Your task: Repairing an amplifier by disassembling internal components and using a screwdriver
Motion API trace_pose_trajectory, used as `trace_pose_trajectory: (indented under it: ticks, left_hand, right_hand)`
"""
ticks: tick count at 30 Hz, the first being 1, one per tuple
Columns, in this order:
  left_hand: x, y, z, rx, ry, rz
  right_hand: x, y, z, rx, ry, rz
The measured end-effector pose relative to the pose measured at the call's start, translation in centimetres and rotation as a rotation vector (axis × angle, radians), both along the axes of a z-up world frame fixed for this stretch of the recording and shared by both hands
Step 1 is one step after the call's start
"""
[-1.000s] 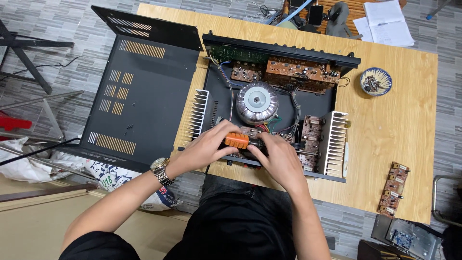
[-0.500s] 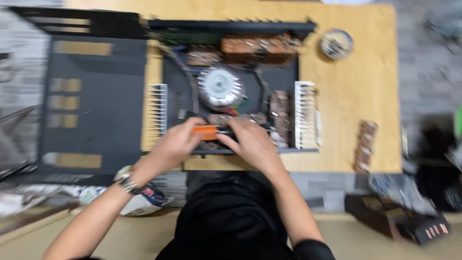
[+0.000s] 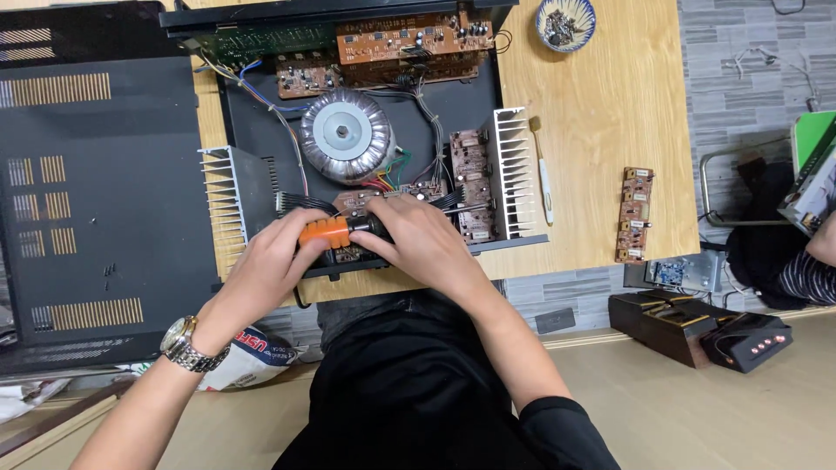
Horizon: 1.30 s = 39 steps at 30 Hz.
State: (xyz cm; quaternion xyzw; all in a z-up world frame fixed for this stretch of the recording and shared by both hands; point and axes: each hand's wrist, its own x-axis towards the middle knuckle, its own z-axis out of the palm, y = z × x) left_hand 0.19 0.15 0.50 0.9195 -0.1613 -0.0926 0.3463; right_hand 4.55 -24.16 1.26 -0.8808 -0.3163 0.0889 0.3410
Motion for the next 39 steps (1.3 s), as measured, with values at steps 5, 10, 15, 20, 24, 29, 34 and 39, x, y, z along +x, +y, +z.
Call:
trace_pose_trajectory:
  ticks: [5,10,15,20,24,29,34,39]
  left_hand:
    - [-0.1,-0.5,0.6,-0.060,-0.113,-0.011]
    - [0.1,-0.3,-0.8,-0.037,-0.078,0.062]
    - [0.1,-0.7,1.3,-0.080,0.047,0.058]
    - [0.0,-0.7,2.1,-0.076,0.082,0.054]
    - [0.0,-0.6,2.1,-0.064,0.135,0.035]
    - [0.1,-0.5,2.4,-0.067,0.172,0.036]
    - [0.0,-0.5,2.6,-0.084,0.149,0.026]
    - [-0.3,-0.7,3.1,-0.088,0.144,0.041]
  right_hand:
    - [-0.1,0.0,0.2,-0.018,0.006,-0.007]
    - [0.2,0.0,1.4,-0.036,0.005,0.019]
    - [0.3,0.2,0.8,-0.093,0.096,0.001]
    - [0.2,0.3,0.8,-0.145,0.100,-0.010]
    - [0.1,0.4,1.3,-0.165,0.128,-0.027]
    - [0.0,0.5,1.4,-0.165,0.136,-0.024]
    - [0.0,0.5,1.2,-0.174,0.140,-0.022]
    - [-0.1,0.5,1.7,-0.186,0.157,-0.027]
